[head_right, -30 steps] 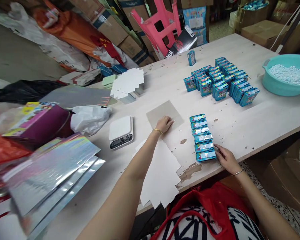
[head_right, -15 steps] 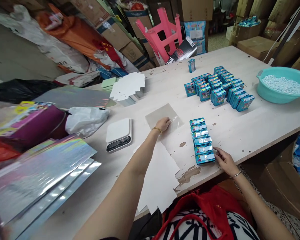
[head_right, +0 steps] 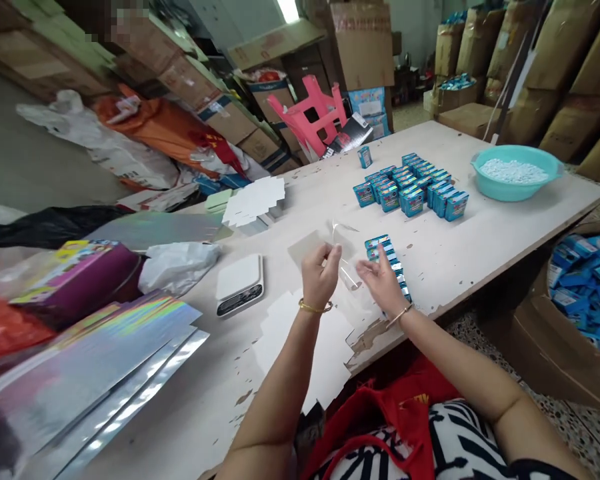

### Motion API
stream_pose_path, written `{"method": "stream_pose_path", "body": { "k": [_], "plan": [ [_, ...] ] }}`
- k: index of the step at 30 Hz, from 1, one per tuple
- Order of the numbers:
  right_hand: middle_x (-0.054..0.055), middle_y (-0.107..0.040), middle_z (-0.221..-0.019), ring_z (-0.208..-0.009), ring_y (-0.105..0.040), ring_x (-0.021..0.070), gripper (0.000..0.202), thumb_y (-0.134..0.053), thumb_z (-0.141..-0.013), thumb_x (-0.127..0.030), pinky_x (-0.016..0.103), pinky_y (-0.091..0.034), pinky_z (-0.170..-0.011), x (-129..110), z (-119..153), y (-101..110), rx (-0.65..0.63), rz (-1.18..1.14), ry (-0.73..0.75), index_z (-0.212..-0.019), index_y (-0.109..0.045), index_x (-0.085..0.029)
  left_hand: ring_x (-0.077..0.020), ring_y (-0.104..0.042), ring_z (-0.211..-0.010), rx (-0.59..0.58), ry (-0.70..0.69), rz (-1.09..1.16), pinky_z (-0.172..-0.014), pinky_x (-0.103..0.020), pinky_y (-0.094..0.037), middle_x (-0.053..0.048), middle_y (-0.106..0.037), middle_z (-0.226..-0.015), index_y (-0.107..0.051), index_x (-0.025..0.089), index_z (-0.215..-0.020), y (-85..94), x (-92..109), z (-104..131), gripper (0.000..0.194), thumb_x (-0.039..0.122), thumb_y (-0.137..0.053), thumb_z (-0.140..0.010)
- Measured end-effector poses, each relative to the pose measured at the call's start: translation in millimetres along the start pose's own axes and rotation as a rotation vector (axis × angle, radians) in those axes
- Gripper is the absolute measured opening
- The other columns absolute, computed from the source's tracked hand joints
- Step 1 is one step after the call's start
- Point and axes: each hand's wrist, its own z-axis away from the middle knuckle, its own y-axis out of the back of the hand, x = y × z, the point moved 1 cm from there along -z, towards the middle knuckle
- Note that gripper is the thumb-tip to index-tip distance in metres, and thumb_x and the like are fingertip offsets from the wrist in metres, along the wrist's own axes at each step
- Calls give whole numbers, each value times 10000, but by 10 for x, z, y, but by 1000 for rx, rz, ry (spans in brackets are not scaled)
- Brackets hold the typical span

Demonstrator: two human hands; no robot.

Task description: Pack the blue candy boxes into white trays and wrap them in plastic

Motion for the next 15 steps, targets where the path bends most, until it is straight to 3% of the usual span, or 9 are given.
{"method": "stream_pose_path", "body": {
  "k": [2, 4, 7, 9, 10, 12, 13, 15],
  "plan": [
    [118, -701, -1137, -1006, -677, 250, 641, -637, -809, -610, 451, -543, -881, -74, -32, 135, -27, -63, -33, -1320, -580, -226, -109, -387, -566, -24, 53, 188, -583, -253, -320, 40, -408, -566, -417, 198, -610, -77, 136, 55, 394, 412, -530, -922],
    [106, -708, -1144, -967, -694, 238, 505, -614, -840, -593, 438, -563, -848, -289, 42, 363, 26, -52, 76, -1177, -673, -221, -113, -440, -592, -71, 75, 375, -612, -249, -371, 31, -460, -584, -462, 197, -633, -185, 263, 49, 414, 490, -535, -917],
    [52, -702, -1189, -1030, -687, 222, 364, -537, -932, -502, 449, -560, -892, -862, 354, 724, 291, 139, 490, -1174, -677, -269, -133, -556, -715, -185, 32, 606, -737, -277, -457, -9, -580, -704, -576, 192, -746, -389, 446, -32, 412, 561, -508, -917],
    [13, -673, -1258, -1142, -641, 212, 309, -498, -981, -382, 458, -504, -1003, -1275, 636, 922, 577, 450, 877, -1236, -651, -300, -156, -608, -827, -219, 39, 691, -818, -307, -486, -46, -639, -841, -637, 192, -855, -521, 453, -89, 413, 585, -519, -903],
    [5, -652, -1296, -1207, -604, 214, 333, -481, -992, -319, 460, -463, -1056, -1432, 759, 1002, 691, 638, 1043, -1297, -613, -308, -169, -621, -881, -194, 80, 713, -843, -320, -494, -61, -653, -910, -651, 195, -903, -581, 392, -100, 415, 594, -535, -890],
    [6, -611, -1355, -1282, -545, 218, 418, -456, -991, -222, 457, -417, -1100, -1568, 882, 1153, 751, 991, 1194, -1395, -524, -306, -198, -625, -987, -83, 266, 712, -863, -336, -503, -83, -658, -1030, -651, 203, -972, -691, 136, -59, 423, 603, -561, -867],
    [18, -610, -1357, -1285, -540, 224, 444, -452, -982, -192, 460, -415, -1099, -1530, 868, 1233, 709, 1129, 1178, -1411, -509, -291, -215, -615, -1046, -18, 403, 688, -870, -343, -503, -92, -653, -1089, -643, 207, -1000, -743, -42, -1, 427, 604, -562, -863],
    [55, -647, -1301, -1222, -578, 238, 423, -461, -955, -167, 470, -447, -1052, -1239, 695, 1406, 568, 1283, 1007, -1356, -570, -247, -247, -571, -1172, 71, 691, 602, -898, -356, -494, -109, -629, -1204, -628, 210, -1041, -847, -421, 184, 440, 605, -559, -860]
  ]
}}
